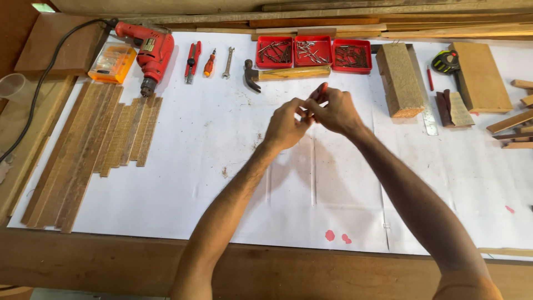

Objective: Using a piece of sandpaper to smooth the edges and surfaces of small wooden slats on a workbench.

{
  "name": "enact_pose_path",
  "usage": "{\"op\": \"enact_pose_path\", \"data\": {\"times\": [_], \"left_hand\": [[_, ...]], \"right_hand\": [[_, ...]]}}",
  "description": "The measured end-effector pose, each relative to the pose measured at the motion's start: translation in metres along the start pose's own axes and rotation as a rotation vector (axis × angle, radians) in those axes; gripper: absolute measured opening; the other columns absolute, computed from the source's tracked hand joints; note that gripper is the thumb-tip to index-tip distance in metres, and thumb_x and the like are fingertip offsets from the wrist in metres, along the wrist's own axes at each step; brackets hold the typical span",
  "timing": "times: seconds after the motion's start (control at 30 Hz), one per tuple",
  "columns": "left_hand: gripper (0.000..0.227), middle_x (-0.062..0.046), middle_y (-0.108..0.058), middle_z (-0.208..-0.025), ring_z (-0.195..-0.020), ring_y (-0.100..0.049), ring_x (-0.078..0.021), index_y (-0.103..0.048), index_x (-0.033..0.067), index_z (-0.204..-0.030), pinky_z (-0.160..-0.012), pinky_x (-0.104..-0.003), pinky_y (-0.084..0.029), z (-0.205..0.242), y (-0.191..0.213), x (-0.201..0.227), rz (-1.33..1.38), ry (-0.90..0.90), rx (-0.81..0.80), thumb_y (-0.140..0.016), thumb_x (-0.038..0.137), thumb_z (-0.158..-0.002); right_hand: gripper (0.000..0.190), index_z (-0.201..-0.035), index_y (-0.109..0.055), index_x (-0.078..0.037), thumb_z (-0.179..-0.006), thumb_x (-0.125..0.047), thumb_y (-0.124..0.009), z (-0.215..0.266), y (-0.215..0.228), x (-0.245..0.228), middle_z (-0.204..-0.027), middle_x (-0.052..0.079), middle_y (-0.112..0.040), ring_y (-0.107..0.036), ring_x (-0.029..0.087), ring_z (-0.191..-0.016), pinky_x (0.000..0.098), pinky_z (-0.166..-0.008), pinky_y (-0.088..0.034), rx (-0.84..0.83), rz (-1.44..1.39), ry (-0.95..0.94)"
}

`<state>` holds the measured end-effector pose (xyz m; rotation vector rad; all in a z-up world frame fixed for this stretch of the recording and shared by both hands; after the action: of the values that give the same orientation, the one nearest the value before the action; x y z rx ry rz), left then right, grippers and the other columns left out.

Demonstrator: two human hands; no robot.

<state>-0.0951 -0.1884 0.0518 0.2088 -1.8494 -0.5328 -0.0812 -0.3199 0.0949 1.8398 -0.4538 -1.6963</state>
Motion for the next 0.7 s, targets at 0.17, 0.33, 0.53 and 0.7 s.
{"op": "enact_pose_path", "data": {"times": [0.17, 0.33, 0.53, 0.7], "left_hand": [[0.049, -0.010, -0.078, -0.108, -0.079, -0.078, -0.0202, -0.059, 0.0091, -0.130, -0.071, -0.035, -0.062, -0.053, -0.083, 0.026, 0.090, 0.007, -0.119, -0.076, 0.025, -0.087], [0.058, -0.010, -0.075, -0.116, -0.088, -0.077, -0.0224, -0.058, 0.0110, -0.136, -0.078, -0.037, -0.062, -0.093, -0.144, 0.017, 0.125, -0.065, -0.158, -0.077, 0.028, -0.083], [0.049, -0.009, -0.075, -0.115, -0.085, -0.077, -0.0213, -0.065, 0.0085, -0.127, -0.078, -0.034, -0.061, -0.090, -0.118, -0.010, 0.099, -0.014, -0.148, -0.079, 0.023, -0.082], [0.028, -0.009, -0.078, -0.094, -0.071, -0.079, -0.0173, -0.070, 0.0004, -0.106, -0.067, -0.030, -0.063, -0.055, -0.015, -0.025, 0.010, 0.079, -0.124, -0.078, 0.016, -0.085]], "right_hand": [[0.022, -0.096, -0.073, 0.002, -0.095, -0.019, -0.068, -0.008, 0.075, 0.047, -0.085, 0.019, -0.076, -0.074, 0.032, -0.075, 0.0442, -0.072, -0.061, 0.185, 0.412, 0.186], [0.020, -0.104, -0.072, -0.001, -0.101, -0.019, -0.064, -0.009, 0.106, 0.072, -0.083, 0.022, -0.073, -0.071, 0.038, -0.072, 0.0497, -0.068, -0.058, 0.252, 0.555, 0.049], [0.022, -0.092, -0.073, -0.004, -0.095, -0.026, -0.069, -0.034, 0.071, 0.087, -0.070, 0.015, -0.074, -0.073, 0.026, -0.061, 0.0406, -0.060, -0.060, 0.164, 0.457, -0.060], [0.040, -0.083, -0.075, 0.002, -0.092, -0.037, -0.076, -0.045, 0.002, 0.025, -0.071, 0.016, -0.074, -0.073, 0.027, -0.061, 0.0400, -0.059, -0.059, 0.065, 0.273, 0.022]]}}
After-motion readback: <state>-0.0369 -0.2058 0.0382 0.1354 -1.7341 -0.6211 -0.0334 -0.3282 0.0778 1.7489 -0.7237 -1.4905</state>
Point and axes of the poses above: each hand's wrist, its own z-axis away from the middle knuckle, its own y-axis out of the back of the hand, x = y × z, the point moved 8 cm from there along -z, towards the middle knuckle
